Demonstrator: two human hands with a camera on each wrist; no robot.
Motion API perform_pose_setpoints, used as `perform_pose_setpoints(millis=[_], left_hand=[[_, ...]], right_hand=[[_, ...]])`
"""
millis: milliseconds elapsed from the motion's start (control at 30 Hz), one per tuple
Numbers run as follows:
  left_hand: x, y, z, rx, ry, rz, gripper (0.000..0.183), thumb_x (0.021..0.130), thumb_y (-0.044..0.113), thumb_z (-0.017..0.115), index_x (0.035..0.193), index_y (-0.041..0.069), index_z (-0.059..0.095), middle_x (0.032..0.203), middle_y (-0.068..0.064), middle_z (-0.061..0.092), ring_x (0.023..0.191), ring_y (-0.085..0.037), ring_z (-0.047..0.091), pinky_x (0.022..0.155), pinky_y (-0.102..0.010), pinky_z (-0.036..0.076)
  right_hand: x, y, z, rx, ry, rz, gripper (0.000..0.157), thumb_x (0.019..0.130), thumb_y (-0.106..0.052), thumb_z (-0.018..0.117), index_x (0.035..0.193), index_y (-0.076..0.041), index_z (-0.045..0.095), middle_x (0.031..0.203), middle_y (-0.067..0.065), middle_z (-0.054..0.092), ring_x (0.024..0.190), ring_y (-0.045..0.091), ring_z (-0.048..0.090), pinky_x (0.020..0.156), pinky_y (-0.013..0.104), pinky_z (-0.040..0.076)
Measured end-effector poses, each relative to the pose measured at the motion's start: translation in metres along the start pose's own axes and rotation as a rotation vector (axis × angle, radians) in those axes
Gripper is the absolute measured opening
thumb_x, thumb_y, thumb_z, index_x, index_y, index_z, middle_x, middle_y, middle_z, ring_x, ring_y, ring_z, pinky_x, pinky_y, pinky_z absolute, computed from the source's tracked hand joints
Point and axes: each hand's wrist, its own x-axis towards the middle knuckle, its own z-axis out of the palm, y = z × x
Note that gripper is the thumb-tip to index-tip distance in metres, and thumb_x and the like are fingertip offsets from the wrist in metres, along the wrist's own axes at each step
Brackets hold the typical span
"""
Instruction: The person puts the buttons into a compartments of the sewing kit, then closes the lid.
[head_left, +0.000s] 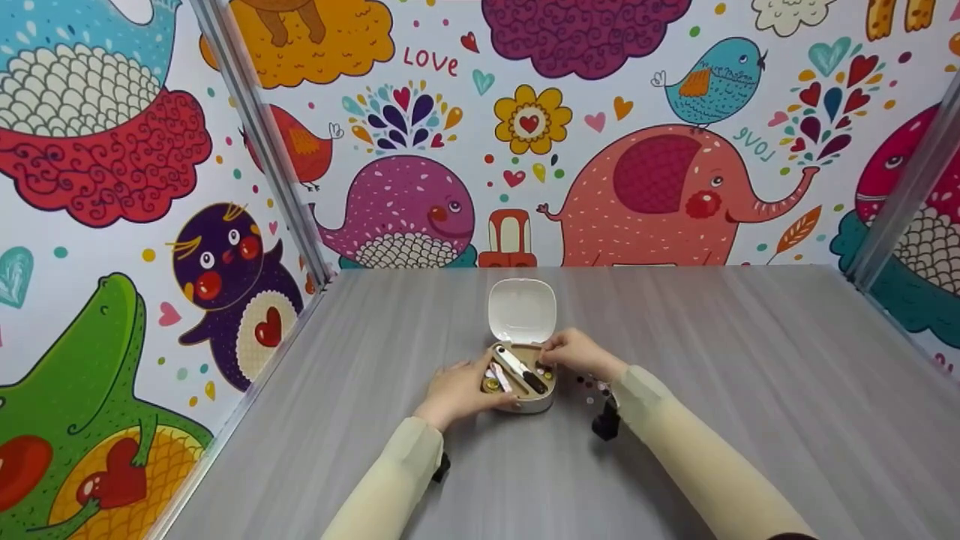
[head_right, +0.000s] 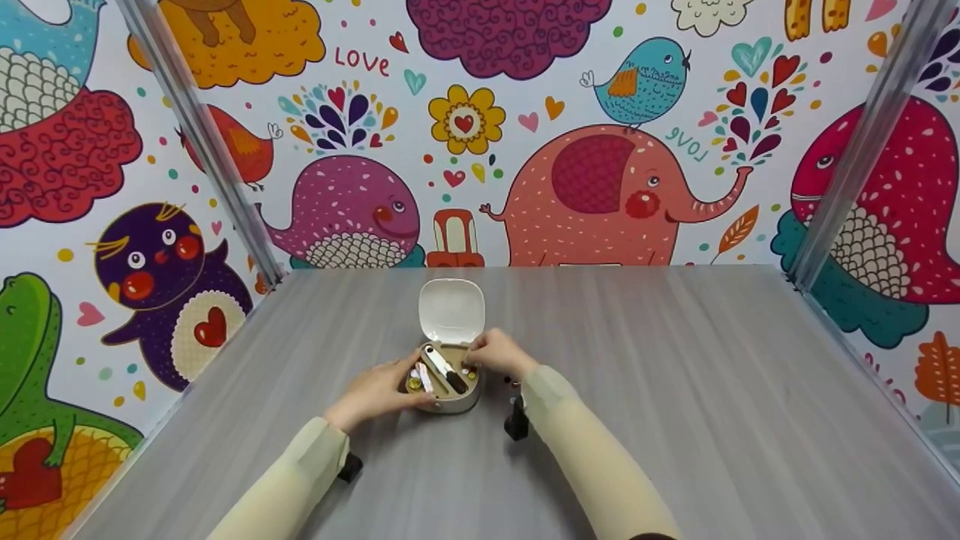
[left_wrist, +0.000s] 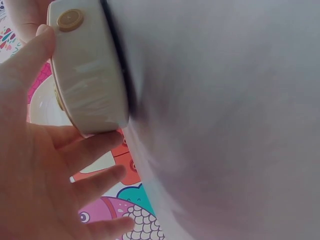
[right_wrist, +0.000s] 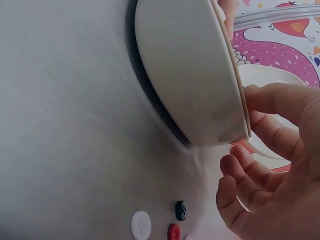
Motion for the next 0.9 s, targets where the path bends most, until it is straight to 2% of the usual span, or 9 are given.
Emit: perform_pose_setpoints(millis=[333,533,733,900], left_hand=[[0.000,0.000,0.000,0.010,-0.005,-0.004,0.097,0.077,0.072,0.062,0.151,0.015,0.036,0.135,-0.014,0.057,0.127,-0.037,0.048,0.102,-0.060,0.032],[0.000,0.000,0.001,0.002,-0.001,0.001,0.097,0.077,0.071,0.063,0.151,0.014,0.036,0.135,-0.013,0.057,0.127,-0.037,0.048,0.102,-0.060,0.032],[0.001,0.000,0.002,0.000,-0.002,0.001,0.097,0.077,0.071,0.063,0.151,0.015,0.036,0.135,-0.013,0.057,0.128,-0.037,0.047,0.102,-0.060,0.032],[0.001,-0.003,0.002,-0.002,-0.001,-0.009,0.097,0.077,0.071,0.063,0.152,0.017,0.035,0.136,-0.013,0.056,0.129,-0.036,0.045,0.103,-0.061,0.031]], right_hand=[[0.002,0.001,0.005,-0.005,0.012,0.028,0.010,0.083,-0.008,0.066,0.080,-0.001,0.073,0.063,-0.008,0.056,0.053,0.006,0.043,0.049,0.021,0.035],[0.001,0.004,0.005,-0.006,0.019,0.008,0.011,0.083,-0.010,0.067,0.082,-0.001,0.074,0.065,-0.007,0.058,0.056,0.007,0.046,0.051,0.021,0.036],[-0.004,0.007,-0.005,0.091,0.031,0.008,0.012,0.084,-0.006,0.065,0.086,0.003,0.073,0.072,0.000,0.065,0.061,0.014,0.051,0.053,0.023,0.041],[-0.012,0.013,-0.019,0.114,0.076,0.041,0.016,0.086,-0.006,0.065,0.090,0.009,0.070,0.073,0.005,0.063,0.060,0.011,0.048,0.053,0.022,0.040]])
